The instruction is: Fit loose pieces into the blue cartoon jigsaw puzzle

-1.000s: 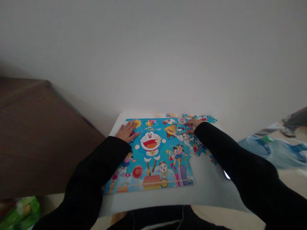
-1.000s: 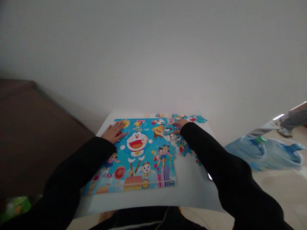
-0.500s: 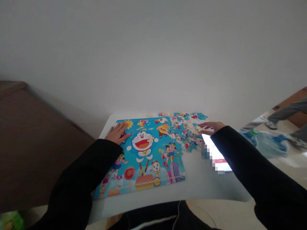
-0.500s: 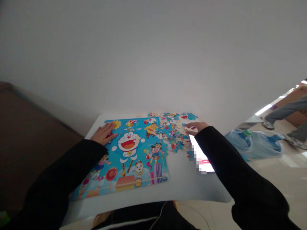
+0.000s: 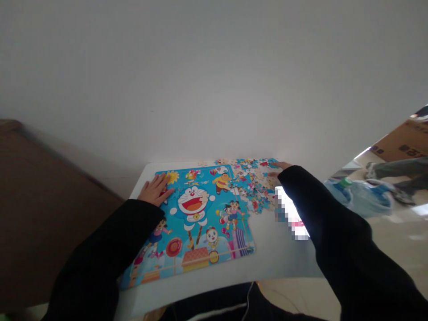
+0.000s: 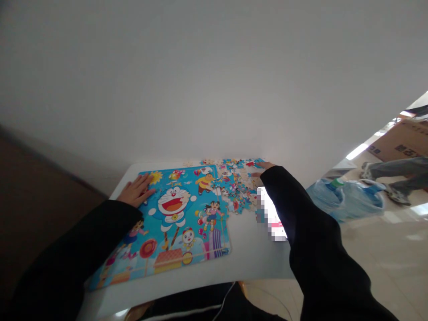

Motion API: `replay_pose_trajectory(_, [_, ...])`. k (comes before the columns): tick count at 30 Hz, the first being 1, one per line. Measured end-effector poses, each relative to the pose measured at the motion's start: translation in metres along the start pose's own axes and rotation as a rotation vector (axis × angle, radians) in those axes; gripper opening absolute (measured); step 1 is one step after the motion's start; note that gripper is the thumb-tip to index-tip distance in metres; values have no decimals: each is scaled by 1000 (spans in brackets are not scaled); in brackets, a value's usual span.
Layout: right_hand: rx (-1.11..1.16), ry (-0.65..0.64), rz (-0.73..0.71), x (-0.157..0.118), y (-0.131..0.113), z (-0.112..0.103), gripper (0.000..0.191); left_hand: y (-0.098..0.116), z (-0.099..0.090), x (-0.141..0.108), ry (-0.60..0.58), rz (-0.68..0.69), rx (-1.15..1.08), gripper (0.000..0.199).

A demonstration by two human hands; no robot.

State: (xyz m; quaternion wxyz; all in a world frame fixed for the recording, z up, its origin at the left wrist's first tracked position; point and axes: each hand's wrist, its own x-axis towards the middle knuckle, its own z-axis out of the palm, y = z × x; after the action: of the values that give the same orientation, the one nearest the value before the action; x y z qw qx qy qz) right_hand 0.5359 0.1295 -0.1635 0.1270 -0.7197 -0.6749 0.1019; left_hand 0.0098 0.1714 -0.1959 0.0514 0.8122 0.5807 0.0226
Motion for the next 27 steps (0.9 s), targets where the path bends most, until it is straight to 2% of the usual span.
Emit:
replay_pose_trajectory(4, [-88, -113, -113, -25, -23, 0, 81, -2, 1, -1, 19, 26, -28, 64])
replay_pose_trajectory(6, [-120, -187, -232, -38, -40, 3, 85, -2, -1, -3, 29, 51, -54, 64])
replay_pose_trajectory(9, [-193, -241, -297, -46, -67, 9, 63, 0, -4, -5, 36, 55, -80, 65])
replay_pose_trajectory(11, [-240, -242, -233, -42, -80, 10, 43, 2, -6, -5, 31, 49, -92, 64])
replay_pose_trajectory(13, [-258, -200, -132, -33, -85, 6, 33, 2, -7, -5, 27, 42, -102, 63])
replay_pose_trajectory(16, [-261, -124, -23, -21, -81, -4, 34, 3, -8, -5, 29, 32, -101, 62])
replay_pose_trajectory(18, [-254, -107, -8, -21, -76, -10, 40, 3, -7, -6, 33, 29, -92, 61])
replay_pose_trajectory(22, [-238, -137, -115, -38, -80, -17, 43, 4, -8, -6, 38, 33, -81, 60])
replay_pose_trajectory(27, [-226, -270, -197, -58, -106, -10, 36, 6, -10, -6, 21, 29, -85, 59])
